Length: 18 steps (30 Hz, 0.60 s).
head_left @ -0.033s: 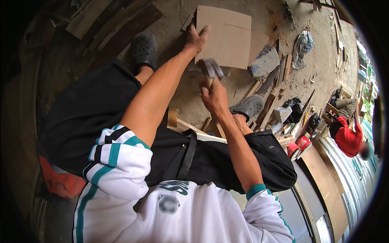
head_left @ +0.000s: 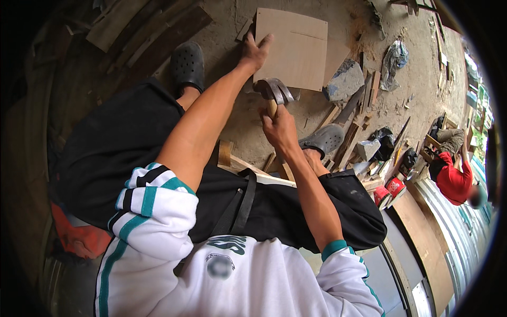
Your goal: The person assembles a small wooden box by hand, using a hammer to drive nails into the joints. They position and secure multiple wooden panels, then use a hand saw to trim excess material from the assembled structure.
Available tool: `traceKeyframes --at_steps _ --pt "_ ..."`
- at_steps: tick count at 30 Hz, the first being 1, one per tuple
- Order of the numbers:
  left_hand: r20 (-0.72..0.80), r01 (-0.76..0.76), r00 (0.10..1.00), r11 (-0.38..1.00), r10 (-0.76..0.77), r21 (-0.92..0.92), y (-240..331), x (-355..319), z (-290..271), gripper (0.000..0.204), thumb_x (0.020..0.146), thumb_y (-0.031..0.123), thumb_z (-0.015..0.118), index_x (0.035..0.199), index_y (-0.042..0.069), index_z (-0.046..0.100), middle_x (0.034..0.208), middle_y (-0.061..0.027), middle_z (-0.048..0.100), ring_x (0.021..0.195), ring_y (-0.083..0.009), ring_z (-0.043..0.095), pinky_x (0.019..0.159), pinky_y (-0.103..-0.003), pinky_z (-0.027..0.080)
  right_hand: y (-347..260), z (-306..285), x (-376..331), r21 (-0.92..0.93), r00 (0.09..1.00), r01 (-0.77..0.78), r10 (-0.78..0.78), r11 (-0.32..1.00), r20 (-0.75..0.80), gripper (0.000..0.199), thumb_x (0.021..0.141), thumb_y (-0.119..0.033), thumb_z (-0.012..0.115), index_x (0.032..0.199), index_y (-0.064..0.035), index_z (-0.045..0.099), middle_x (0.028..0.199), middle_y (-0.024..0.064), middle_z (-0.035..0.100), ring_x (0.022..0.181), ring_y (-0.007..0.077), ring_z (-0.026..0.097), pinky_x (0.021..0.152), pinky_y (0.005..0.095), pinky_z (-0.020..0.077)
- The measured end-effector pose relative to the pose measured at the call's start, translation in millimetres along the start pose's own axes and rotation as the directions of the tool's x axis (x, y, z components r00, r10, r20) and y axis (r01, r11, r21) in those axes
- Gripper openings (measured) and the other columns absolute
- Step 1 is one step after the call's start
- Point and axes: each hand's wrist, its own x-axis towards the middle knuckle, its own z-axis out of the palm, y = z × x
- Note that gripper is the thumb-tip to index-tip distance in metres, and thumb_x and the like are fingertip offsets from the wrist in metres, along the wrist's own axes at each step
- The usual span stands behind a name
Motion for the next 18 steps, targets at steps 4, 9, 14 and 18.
traceKeyframes --at_steps 4,9,14,18 --pt "0.027 0.026 0.999 1.0 -0.026 0.009 -12 7 0 0.096 0.083 0.054 0.063 0.138 -0.017 0.028 0.132 -0.0322 0.05 0.125 -0.0366 0.05 0.103 -0.039 0.04 6 -3 -3 0.033 0.999 0.039 -0.039 0.999 -0.014 0.025 0.088 -0.02 0.062 0.102 0.0009 0.059 0.073 0.0265 0.062 0.065 0.0454 0.061 0.055 0.0443 0.0464" --pt "0.018 0.026 1.0 1.0 -0.026 -0.005 -14 6 1 0.099 0.083 0.055 0.064 0.138 -0.018 0.027 0.133 -0.0332 0.048 0.125 -0.0375 0.049 0.103 -0.039 0.04 3 12 -3 0.02 0.98 0.117 -0.112 0.993 -0.162 0.025 0.087 -0.018 0.061 0.103 0.0007 0.059 0.072 0.0271 0.061 0.066 0.0459 0.061 0.058 0.0443 0.0475" --pt "0.02 0.001 1.0 1.0 -0.001 -0.03 -12 5 2 0.096 0.083 0.054 0.063 0.138 -0.017 0.028 0.132 -0.0327 0.049 0.124 -0.0378 0.05 0.102 -0.039 0.041 4 2 3 0.11 1.0 0.013 -0.011 0.994 -0.017 0.021 0.085 -0.012 0.061 0.103 -0.0013 0.057 0.078 0.0242 0.063 0.074 0.0424 0.064 0.067 0.0438 0.0489" --pt "0.005 0.019 1.0 0.999 -0.019 0.027 -8 3 1 0.093 0.084 0.053 0.063 0.137 -0.016 0.03 0.132 -0.0319 0.05 0.123 -0.0377 0.051 0.102 -0.04 0.041 0 1 6 0.089 0.987 0.102 -0.09 0.991 -0.134 0.018 0.084 -0.01 0.06 0.099 -0.001 0.057 0.077 0.0217 0.063 0.074 0.0378 0.065 0.067 0.0416 0.0492"
